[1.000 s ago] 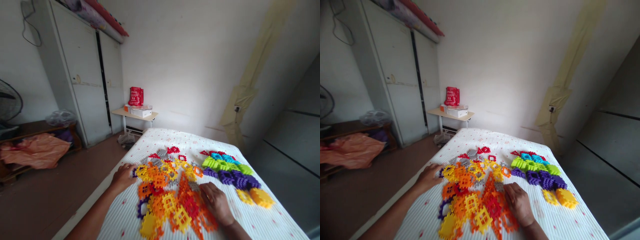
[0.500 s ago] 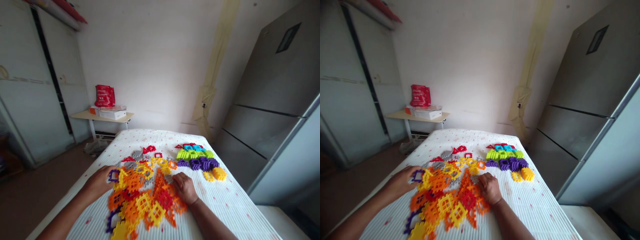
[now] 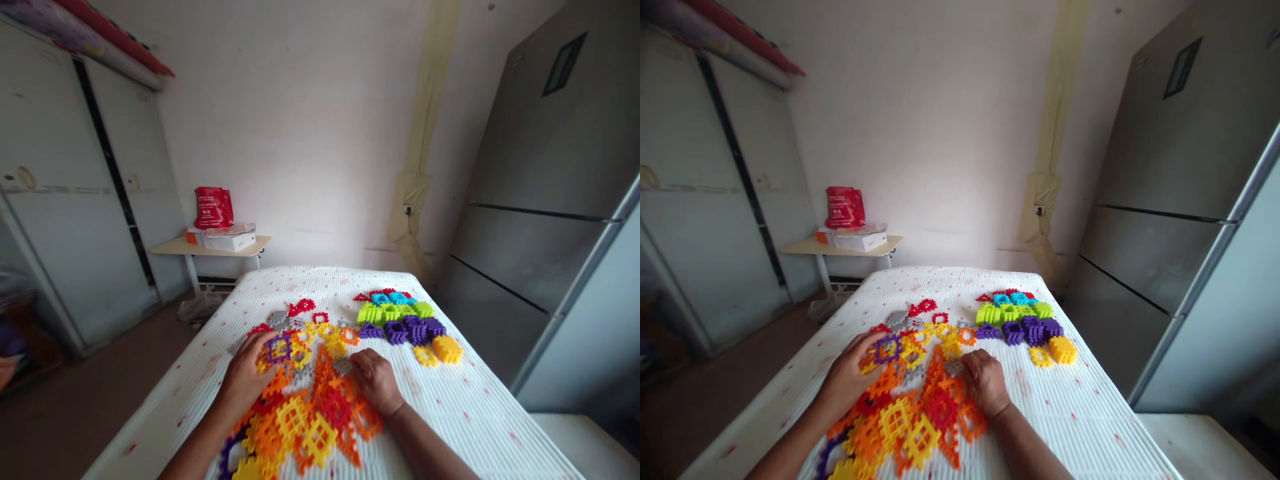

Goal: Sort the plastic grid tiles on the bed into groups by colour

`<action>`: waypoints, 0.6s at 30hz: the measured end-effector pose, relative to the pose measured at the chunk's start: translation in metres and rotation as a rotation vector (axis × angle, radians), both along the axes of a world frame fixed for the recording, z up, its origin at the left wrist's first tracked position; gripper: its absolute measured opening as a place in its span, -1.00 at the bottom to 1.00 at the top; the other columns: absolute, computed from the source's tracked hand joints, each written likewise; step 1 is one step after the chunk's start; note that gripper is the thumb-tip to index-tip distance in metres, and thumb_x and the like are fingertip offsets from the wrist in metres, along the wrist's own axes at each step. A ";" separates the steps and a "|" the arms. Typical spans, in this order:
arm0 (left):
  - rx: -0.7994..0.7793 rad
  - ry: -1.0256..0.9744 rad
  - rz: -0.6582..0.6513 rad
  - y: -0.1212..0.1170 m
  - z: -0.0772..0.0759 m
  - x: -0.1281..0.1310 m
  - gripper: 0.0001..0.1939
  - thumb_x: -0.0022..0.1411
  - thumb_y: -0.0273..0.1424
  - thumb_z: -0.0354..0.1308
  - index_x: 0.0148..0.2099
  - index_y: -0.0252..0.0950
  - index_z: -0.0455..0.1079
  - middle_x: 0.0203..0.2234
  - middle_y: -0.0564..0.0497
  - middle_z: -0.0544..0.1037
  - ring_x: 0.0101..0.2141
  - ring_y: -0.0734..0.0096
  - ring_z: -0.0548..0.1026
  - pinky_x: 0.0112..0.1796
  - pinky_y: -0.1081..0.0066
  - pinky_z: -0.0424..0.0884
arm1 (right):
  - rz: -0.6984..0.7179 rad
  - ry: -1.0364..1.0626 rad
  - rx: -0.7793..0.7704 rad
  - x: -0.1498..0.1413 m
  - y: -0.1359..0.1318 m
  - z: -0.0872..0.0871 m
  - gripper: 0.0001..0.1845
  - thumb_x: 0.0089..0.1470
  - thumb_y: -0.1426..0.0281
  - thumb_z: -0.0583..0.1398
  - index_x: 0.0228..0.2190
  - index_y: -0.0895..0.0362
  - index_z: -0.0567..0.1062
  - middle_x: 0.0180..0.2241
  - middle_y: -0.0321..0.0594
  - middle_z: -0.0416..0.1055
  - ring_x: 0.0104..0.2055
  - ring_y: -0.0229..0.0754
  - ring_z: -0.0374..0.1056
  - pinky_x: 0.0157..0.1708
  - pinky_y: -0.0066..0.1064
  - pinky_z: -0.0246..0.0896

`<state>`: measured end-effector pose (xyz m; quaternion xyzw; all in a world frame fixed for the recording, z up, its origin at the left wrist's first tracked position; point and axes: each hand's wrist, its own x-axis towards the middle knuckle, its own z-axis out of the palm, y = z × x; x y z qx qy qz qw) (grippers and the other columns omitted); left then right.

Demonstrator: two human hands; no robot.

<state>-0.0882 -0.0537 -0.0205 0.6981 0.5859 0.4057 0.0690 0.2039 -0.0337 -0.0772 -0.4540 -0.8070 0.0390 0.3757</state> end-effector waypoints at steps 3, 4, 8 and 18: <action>-0.003 -0.032 -0.032 0.000 -0.005 0.022 -0.55 -0.04 -0.38 0.11 -0.04 -0.30 0.35 -0.09 -0.11 0.49 -0.09 0.21 0.47 -0.04 0.24 0.39 | 0.004 0.155 -0.074 -0.008 -0.002 0.011 -0.79 0.08 0.43 0.05 -0.38 0.12 0.49 -0.41 -0.20 0.45 -0.36 -0.24 0.35 -0.32 -0.46 0.21; -0.001 -0.043 -0.048 0.001 -0.007 0.029 -0.56 -0.04 -0.37 0.11 -0.05 -0.30 0.36 -0.10 -0.11 0.50 -0.11 0.21 0.48 -0.06 0.24 0.41 | 0.026 0.208 -0.097 -0.011 -0.004 0.015 -0.79 0.05 0.44 0.06 -0.34 0.12 0.49 -0.39 -0.20 0.46 -0.38 -0.25 0.35 -0.34 -0.47 0.22; 0.019 -0.087 -0.159 0.002 -0.010 0.052 -0.59 -0.03 -0.31 0.15 -0.08 -0.29 0.40 -0.14 -0.10 0.53 -0.12 0.21 0.49 -0.07 0.25 0.42 | 0.190 0.314 -0.118 -0.029 -0.011 0.035 -0.62 0.00 0.46 0.10 -0.09 0.09 0.41 -0.28 -0.23 0.45 -0.44 -0.32 0.31 -0.39 -0.50 0.25; -0.142 -0.220 -0.311 -0.005 -0.022 0.061 -0.67 0.17 -0.14 0.00 -0.30 -0.20 0.50 -0.52 0.05 0.60 -0.43 0.35 0.57 -0.41 0.51 0.50 | 0.273 0.335 -0.064 -0.038 -0.019 0.053 -0.82 0.07 0.34 0.12 -0.35 0.10 0.51 -0.33 -0.18 0.40 -0.29 -0.23 0.33 -0.30 -0.47 0.24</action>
